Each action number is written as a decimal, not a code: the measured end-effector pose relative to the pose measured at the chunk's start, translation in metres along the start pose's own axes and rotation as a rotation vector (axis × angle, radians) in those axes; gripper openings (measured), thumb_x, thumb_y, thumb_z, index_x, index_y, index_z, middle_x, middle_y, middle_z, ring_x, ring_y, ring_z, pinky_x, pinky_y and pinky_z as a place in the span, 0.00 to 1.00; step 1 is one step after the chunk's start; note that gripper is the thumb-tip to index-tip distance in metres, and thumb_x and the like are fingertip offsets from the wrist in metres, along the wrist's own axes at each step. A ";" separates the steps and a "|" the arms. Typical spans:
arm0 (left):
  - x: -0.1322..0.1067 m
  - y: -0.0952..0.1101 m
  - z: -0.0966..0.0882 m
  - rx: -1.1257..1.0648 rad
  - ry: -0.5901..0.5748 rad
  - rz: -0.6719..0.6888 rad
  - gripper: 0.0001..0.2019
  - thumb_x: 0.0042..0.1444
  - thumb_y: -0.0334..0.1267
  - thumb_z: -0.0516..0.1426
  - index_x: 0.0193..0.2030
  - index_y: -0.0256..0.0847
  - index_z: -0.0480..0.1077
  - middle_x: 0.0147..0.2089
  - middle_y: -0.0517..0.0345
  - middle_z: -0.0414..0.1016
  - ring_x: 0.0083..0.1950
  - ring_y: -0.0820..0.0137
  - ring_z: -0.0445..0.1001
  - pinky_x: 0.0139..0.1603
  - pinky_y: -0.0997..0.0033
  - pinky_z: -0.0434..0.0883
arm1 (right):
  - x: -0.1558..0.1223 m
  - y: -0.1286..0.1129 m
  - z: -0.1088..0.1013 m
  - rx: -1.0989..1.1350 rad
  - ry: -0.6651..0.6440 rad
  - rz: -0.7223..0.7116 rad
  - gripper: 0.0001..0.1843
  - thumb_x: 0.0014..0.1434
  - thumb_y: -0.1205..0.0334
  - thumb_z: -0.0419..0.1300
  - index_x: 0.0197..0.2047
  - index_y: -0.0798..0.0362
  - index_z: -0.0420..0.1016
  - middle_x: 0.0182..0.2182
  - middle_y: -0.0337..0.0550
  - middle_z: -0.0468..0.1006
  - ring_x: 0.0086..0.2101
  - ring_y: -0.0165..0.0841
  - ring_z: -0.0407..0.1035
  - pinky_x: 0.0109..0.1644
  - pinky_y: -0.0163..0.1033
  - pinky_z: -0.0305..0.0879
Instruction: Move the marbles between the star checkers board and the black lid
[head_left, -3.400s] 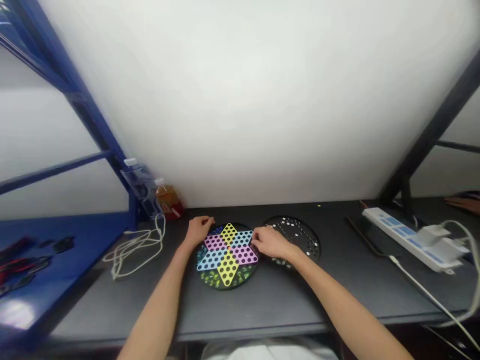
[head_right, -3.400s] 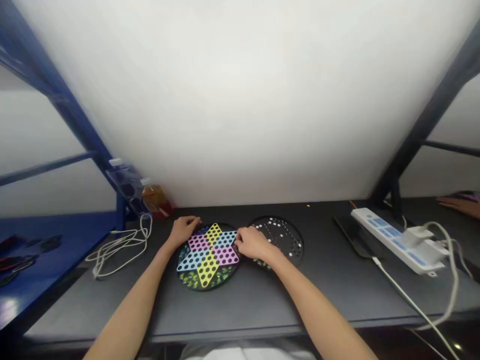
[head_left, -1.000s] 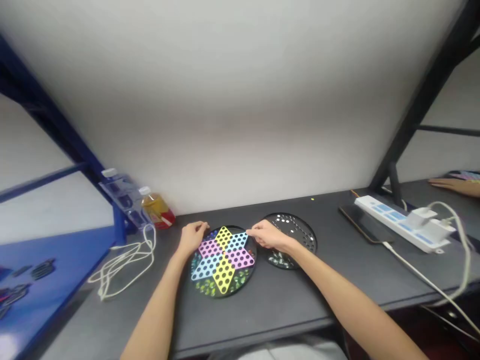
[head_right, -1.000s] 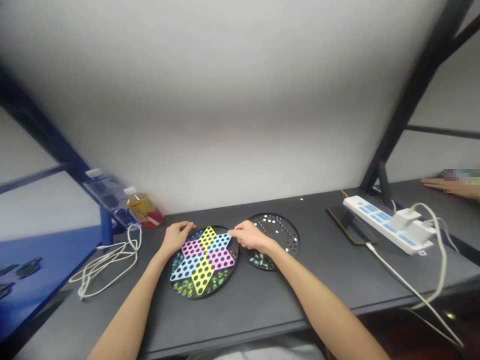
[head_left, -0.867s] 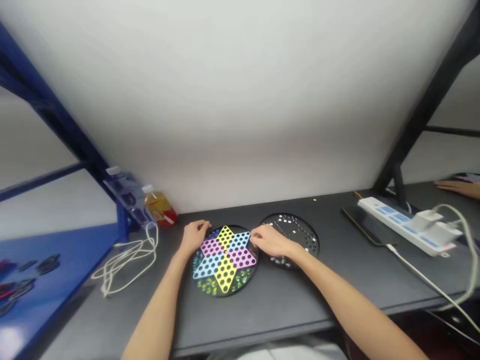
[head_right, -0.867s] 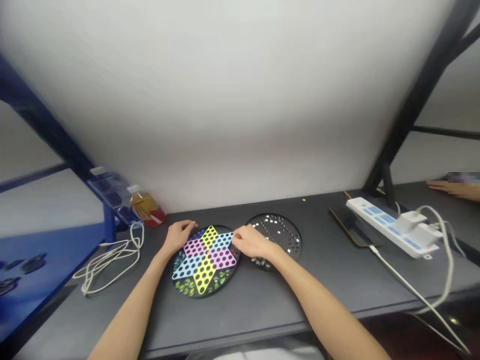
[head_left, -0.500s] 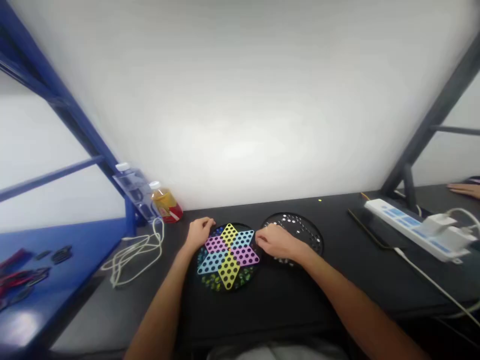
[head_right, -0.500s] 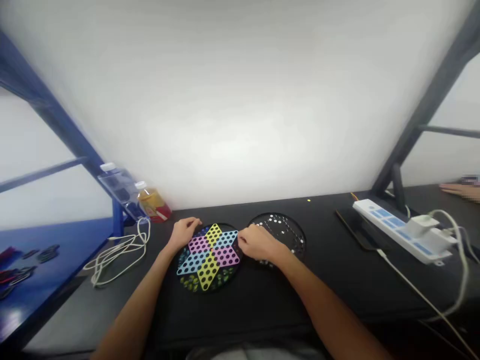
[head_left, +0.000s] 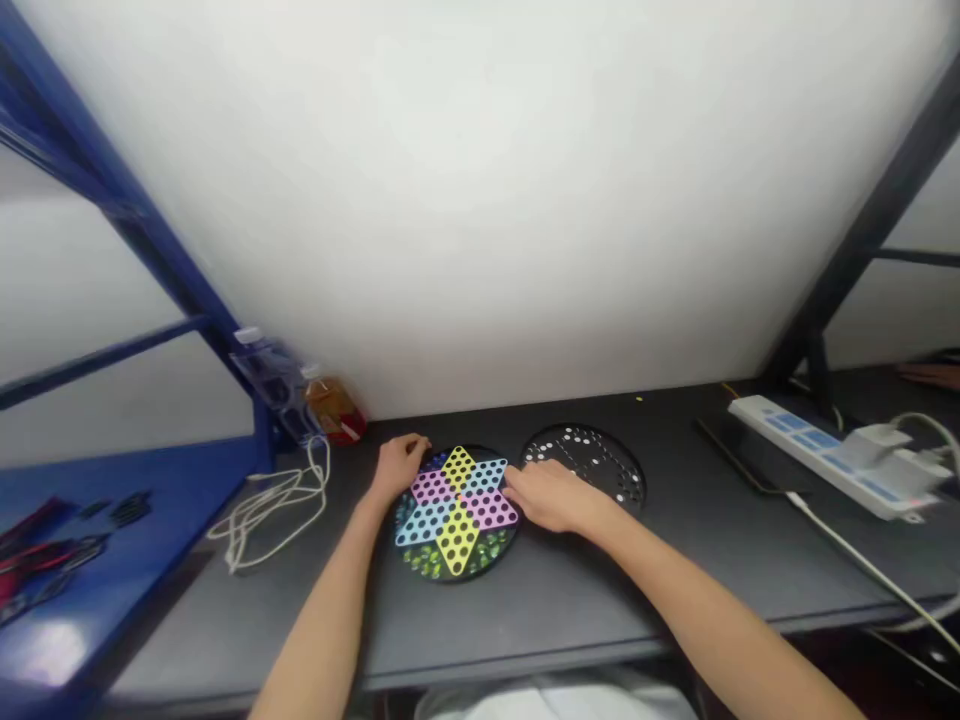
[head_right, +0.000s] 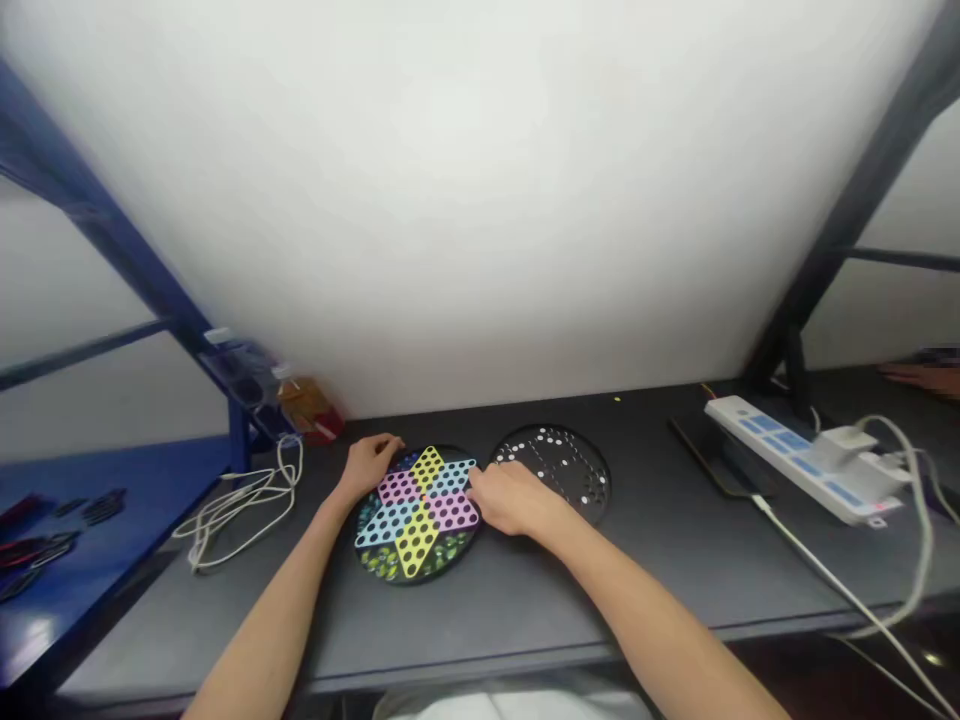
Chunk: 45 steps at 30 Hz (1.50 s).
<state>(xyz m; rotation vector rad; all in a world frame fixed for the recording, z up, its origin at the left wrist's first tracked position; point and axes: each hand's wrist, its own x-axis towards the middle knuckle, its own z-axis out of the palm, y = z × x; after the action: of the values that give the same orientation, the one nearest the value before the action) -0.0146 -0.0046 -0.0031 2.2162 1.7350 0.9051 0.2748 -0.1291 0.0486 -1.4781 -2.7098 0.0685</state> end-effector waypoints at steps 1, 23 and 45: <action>0.000 0.000 0.000 -0.003 0.000 0.001 0.20 0.59 0.47 0.49 0.33 0.39 0.79 0.31 0.56 0.80 0.32 0.67 0.74 0.35 0.72 0.64 | 0.002 0.000 0.001 -0.004 0.012 0.015 0.20 0.69 0.54 0.41 0.48 0.56 0.69 0.39 0.56 0.79 0.39 0.45 0.75 0.40 0.43 0.64; 0.001 0.001 0.000 0.013 -0.011 -0.009 0.20 0.58 0.47 0.49 0.33 0.39 0.78 0.31 0.56 0.80 0.32 0.67 0.74 0.34 0.73 0.64 | 0.024 0.022 0.023 1.080 0.171 0.239 0.13 0.63 0.56 0.51 0.36 0.55 0.71 0.22 0.38 0.69 0.23 0.28 0.61 0.26 0.32 0.54; -0.002 0.005 -0.004 0.023 -0.011 -0.008 0.20 0.59 0.47 0.49 0.33 0.38 0.78 0.27 0.57 0.78 0.29 0.68 0.71 0.33 0.72 0.63 | 0.007 0.003 -0.002 0.113 0.029 0.059 0.22 0.69 0.52 0.45 0.39 0.53 0.77 0.36 0.51 0.80 0.39 0.39 0.74 0.42 0.37 0.60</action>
<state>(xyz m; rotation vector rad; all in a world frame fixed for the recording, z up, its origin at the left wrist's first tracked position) -0.0132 -0.0084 0.0013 2.2227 1.7567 0.8740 0.2740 -0.1213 0.0502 -1.5151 -2.5930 0.1974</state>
